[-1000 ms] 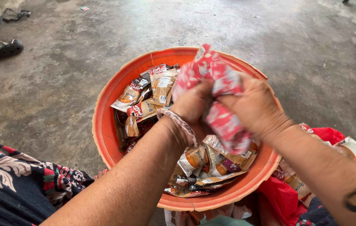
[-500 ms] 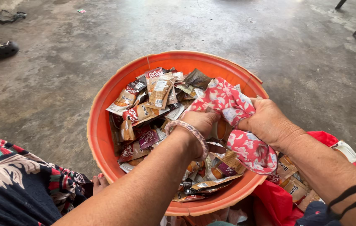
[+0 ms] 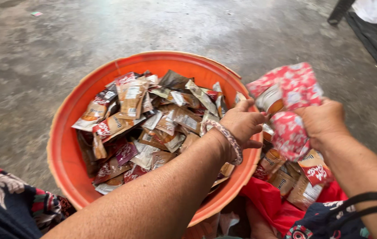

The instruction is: The person sits on the floor and wipes individual small packets of instant coffee with a patterned cloth. They pick each packet from an orange basin, wipe it thoroughly, and place it back into the basin.

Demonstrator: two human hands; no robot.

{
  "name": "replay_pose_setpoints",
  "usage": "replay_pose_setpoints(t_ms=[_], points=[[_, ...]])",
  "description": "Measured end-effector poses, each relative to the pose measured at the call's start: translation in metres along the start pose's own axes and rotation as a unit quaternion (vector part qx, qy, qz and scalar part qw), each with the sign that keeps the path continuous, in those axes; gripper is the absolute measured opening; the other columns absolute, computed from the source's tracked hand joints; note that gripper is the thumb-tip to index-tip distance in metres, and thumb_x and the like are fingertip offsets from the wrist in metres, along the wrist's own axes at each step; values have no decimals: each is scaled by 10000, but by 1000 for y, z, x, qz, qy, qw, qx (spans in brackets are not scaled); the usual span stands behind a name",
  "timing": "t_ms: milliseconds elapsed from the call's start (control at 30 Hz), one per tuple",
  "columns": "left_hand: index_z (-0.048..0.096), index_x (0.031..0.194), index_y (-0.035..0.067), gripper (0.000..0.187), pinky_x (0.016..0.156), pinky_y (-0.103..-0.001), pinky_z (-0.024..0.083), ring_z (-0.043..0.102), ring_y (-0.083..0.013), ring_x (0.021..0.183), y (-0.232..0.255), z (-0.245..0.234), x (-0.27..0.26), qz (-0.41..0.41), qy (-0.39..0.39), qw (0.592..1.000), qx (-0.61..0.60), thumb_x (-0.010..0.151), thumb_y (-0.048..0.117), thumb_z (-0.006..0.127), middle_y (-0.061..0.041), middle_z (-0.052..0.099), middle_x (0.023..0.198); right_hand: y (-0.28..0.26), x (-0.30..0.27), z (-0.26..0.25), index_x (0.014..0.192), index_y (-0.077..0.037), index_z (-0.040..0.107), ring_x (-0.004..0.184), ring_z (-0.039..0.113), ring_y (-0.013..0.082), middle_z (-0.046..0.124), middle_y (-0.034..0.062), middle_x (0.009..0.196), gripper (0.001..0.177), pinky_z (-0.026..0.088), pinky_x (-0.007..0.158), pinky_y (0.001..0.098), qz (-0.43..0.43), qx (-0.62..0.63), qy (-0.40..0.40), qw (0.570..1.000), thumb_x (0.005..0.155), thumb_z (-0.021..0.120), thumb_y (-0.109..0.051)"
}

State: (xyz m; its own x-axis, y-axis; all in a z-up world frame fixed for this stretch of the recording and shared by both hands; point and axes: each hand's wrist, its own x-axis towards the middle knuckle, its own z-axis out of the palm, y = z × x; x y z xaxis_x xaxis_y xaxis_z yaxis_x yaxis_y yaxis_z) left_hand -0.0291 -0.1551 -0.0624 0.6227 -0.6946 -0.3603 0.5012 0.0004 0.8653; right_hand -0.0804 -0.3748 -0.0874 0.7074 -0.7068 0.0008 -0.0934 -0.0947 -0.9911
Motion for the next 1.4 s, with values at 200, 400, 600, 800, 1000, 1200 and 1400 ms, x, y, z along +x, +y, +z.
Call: replay_pose_setpoints(t_ms=[200, 400, 600, 800, 1000, 1200, 1400], points=[[380, 1525, 205, 686, 875, -600, 593, 574, -321, 1292, -8, 9, -8, -16, -6, 998, 62, 884, 210, 626, -128, 496, 1487, 69, 34, -55, 1066, 59, 696, 878, 713, 207, 730, 160, 1032, 312, 568, 691, 370, -3, -144, 186, 972, 792, 834, 5], [417, 1512, 188, 635, 838, -578, 600, 576, -304, 1297, -7, -18, -20, -26, 29, 997, 68, 913, 259, 612, -134, 554, 1445, 75, 24, -31, 1084, 62, 660, 862, 697, 184, 705, 110, 986, 289, 547, 647, 402, 46, -15, 161, 986, 826, 783, 19], [618, 1385, 121, 492, 844, -448, 607, 707, -309, 1124, -31, -51, -22, 11, 133, 971, 197, 911, 253, 618, -192, 729, 1251, 20, -25, 56, 1082, 5, 698, 793, 676, 181, 718, 68, 937, 259, 558, 669, 376, 20, -49, -69, 996, 826, 730, 29], [502, 1484, 176, 545, 1010, -457, 547, 673, -320, 1157, -61, -146, -65, -141, 221, 851, 454, 988, 382, 597, -228, 639, 1315, 3, -97, 127, 1077, -57, 748, 795, 735, 175, 795, 76, 926, 365, 601, 767, 335, 53, -113, -254, 959, 726, 730, 40], [380, 1553, 246, 669, 1113, -489, 496, 591, -364, 1306, -89, -202, -131, -337, 198, 745, 541, 949, 357, 644, -202, 553, 1440, 29, -121, 139, 1069, -57, 738, 897, 769, 239, 803, 137, 952, 360, 571, 889, 362, -5, -379, -294, 878, 730, 826, -142], [383, 1541, 305, 727, 1152, -504, 454, 484, -389, 1412, -86, -215, -149, -329, 270, 737, 525, 911, 422, 726, -170, 443, 1544, 61, -117, 138, 1080, -99, 729, 1014, 737, 321, 776, 168, 1019, 401, 550, 929, 417, -40, -463, -307, 830, 726, 849, -244], [353, 1557, 289, 833, 1173, -500, 430, 427, -395, 1454, -73, -215, -140, -300, 281, 763, 499, 862, 490, 767, -182, 391, 1576, 71, -116, 135, 1058, -77, 734, 1045, 733, 310, 771, 165, 1051, 395, 541, 954, 413, -21, -497, -309, 810, 728, 860, -254]])
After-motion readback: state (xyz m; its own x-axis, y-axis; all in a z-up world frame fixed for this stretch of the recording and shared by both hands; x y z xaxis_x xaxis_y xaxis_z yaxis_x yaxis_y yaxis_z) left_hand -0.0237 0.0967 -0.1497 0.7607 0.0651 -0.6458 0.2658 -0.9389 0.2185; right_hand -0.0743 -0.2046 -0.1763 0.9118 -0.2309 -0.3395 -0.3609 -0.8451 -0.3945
